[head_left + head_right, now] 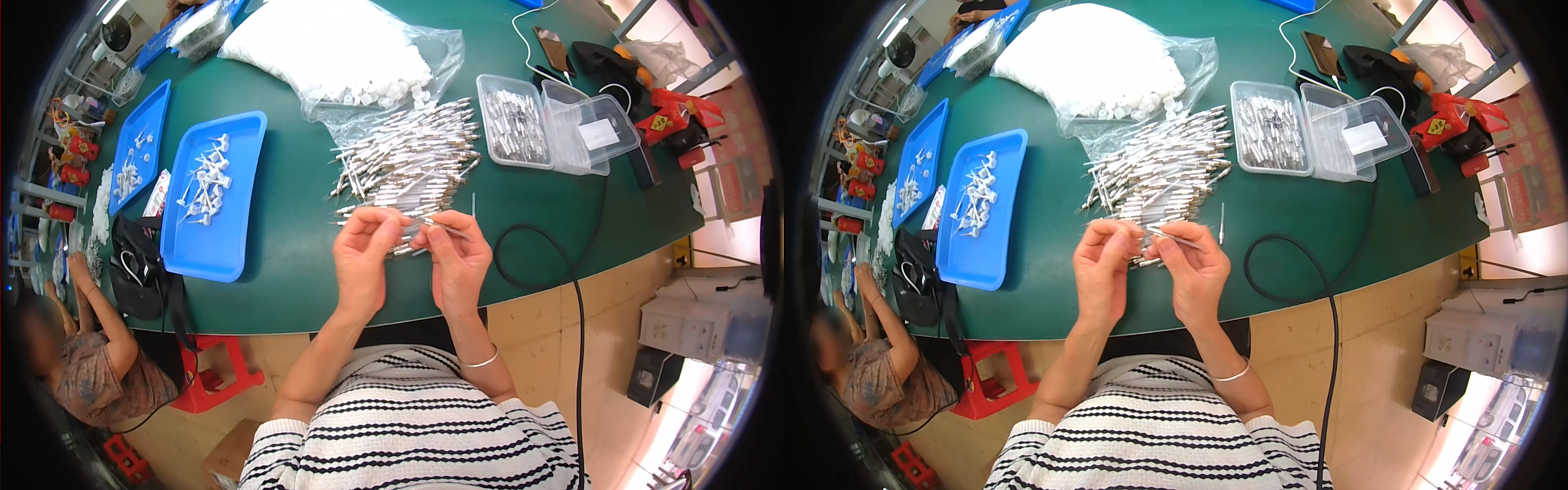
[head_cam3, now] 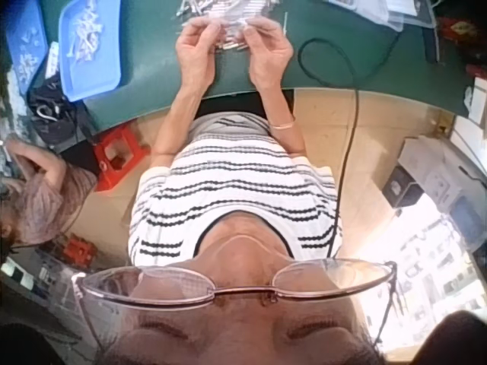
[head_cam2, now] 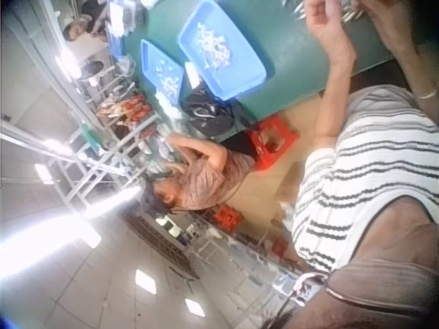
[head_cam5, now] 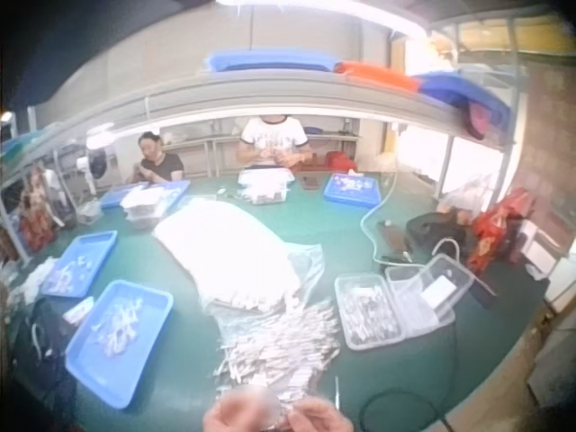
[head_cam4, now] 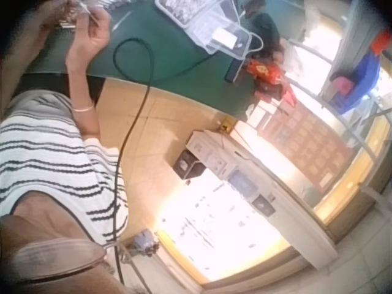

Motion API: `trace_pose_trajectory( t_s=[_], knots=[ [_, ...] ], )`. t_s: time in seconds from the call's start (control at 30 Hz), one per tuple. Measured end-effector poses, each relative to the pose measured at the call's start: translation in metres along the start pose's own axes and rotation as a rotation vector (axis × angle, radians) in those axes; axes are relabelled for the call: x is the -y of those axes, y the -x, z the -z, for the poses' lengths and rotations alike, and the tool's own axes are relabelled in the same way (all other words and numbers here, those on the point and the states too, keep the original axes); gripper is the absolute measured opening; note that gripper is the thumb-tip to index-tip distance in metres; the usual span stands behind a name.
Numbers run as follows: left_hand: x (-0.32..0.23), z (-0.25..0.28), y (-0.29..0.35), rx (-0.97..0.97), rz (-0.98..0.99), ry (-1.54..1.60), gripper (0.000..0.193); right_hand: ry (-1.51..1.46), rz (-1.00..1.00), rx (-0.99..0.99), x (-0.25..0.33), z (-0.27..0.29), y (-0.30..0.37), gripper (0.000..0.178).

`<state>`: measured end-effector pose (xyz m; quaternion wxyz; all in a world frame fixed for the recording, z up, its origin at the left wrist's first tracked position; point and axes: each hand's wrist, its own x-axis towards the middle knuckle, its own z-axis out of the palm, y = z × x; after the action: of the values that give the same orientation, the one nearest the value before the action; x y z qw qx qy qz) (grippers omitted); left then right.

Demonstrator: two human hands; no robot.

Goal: The person sits at a green workbench and repeatedly picks up small white plastic caps and silver metal rods. They insert the rods into the caps by hand and place the assembled units into a blue tray. The process is repetitive and involves handling small parts one at a time.

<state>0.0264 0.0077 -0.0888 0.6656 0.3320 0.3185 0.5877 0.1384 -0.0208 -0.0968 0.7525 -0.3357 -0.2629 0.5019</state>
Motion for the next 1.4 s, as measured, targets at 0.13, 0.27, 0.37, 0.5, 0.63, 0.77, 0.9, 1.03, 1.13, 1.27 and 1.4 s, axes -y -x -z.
trace_pose_trajectory(
  t_s=[0.13, 0.27, 0.37, 0.5, 0.63, 0.77, 0.9, 1.03, 1.13, 1.27, 1.4],
  knots=[
    [-0.036, 0.002, -0.044, 0.014, -0.182, -0.355, 0.008, 0.082, 0.113, -0.032, 0.019, 0.021, -0.011, 0.014],
    [-0.042, -0.02, -0.125, 0.195, -0.361, -0.922, 0.011, 0.116, 0.125, -0.039, 0.033, 0.033, -0.017, 0.013],
    [-0.022, -0.023, -0.173, 0.261, -0.437, -1.314, 0.01, 0.181, 0.105, -0.01, 0.04, 0.033, -0.014, 0.012],
    [0.004, -0.027, -0.209, 0.32, -0.432, -1.627, 0.018, 0.222, 0.087, -0.01, 0.046, 0.043, -0.014, 0.012],
    [0.011, -0.038, -0.212, 0.271, -0.363, -1.709, 0.023, 0.217, 0.07, -0.029, 0.048, 0.048, -0.014, 0.012],
    [0.013, -0.036, -0.214, 0.285, -0.355, -1.722, 0.024, 0.19, 0.089, -0.004, 0.045, 0.045, -0.015, 0.012],
    [0.006, -0.033, -0.212, 0.184, -0.25, -1.551, 0.021, 0.223, 0.112, 0.031, 0.047, 0.042, -0.016, 0.013],
    [-0.028, -0.027, -0.185, 0.228, -0.096, -1.027, 0.018, 0.263, 0.124, 0.038, 0.056, 0.043, -0.017, 0.012],
    [-0.047, -0.009, -0.127, 0.334, 0.006, -0.708, 0.017, 0.292, 0.122, 0.099, 0.059, 0.035, -0.024, 0.011],
    [-0.051, 0.014, -0.07, 0.312, 0.009, -0.517, 0.021, 0.315, 0.019, 0.263, 0.05, 0.0, -0.038, 0.013],
    [-0.056, 0.03, -0.049, 0.247, 0.127, -0.269, 0.023, 0.313, -0.085, 0.356, 0.036, -0.024, -0.054, 0.011]
  ],
)
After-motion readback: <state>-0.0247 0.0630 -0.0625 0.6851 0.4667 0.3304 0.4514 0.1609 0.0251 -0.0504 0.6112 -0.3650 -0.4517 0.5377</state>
